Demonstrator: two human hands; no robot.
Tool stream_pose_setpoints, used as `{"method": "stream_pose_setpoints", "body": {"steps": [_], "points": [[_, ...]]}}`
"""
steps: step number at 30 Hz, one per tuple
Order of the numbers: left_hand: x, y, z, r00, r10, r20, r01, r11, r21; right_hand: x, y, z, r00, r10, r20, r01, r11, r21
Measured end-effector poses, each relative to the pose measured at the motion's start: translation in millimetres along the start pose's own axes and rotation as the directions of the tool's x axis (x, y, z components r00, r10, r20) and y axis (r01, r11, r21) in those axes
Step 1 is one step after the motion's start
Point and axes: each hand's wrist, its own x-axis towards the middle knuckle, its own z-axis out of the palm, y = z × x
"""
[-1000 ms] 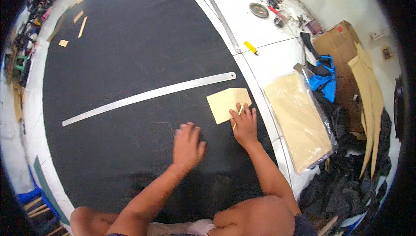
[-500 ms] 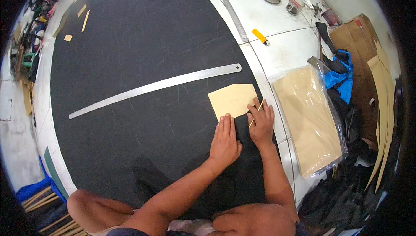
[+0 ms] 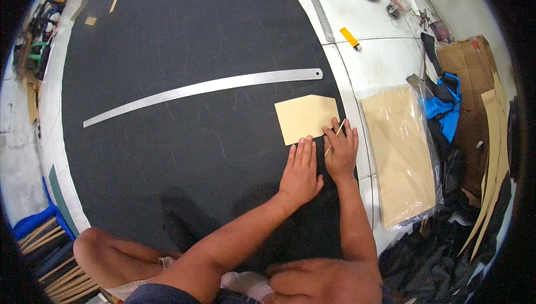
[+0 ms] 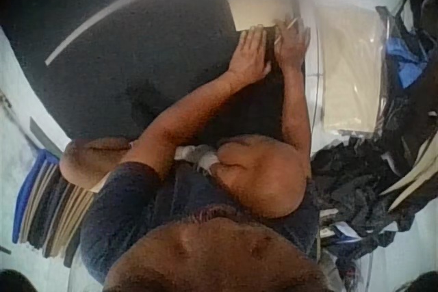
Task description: The person uses a pencil to trace the outline of a cardboard template onto a large piece of black fabric while sitting on the floor, then stands up and places the template into a plastic bag.
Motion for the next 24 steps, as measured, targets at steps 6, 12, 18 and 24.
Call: {"method": "stream_pose_setpoints", "body": {"steps": [6,12,18,24], "points": [[-0.9,-1.8,1.1,0.999,0.035,-0.033,-0.036,0.999,-0.031,0.0,-2.0,-0.8,1.000,0.007,0.005,-0.007,1.000,-0.014],[-1.6,-4.1,2.1,0.998,0.044,-0.049,-0.047,0.997,-0.063,1.3,-3.6,-2.4,1.000,0.004,0.008,-0.004,1.000,-0.013],[-1.7,-8.4,-2.9,0.993,0.055,-0.104,-0.069,0.988,-0.139,1.0,-3.7,-0.8,1.000,0.003,0.008,-0.003,1.000,-0.009],[12.4,-78.8,-35.5,0.867,-0.033,-0.497,-0.048,0.988,-0.149,2.1,-4.4,-2.1,0.999,0.031,0.029,-0.031,0.999,-0.010]]}}
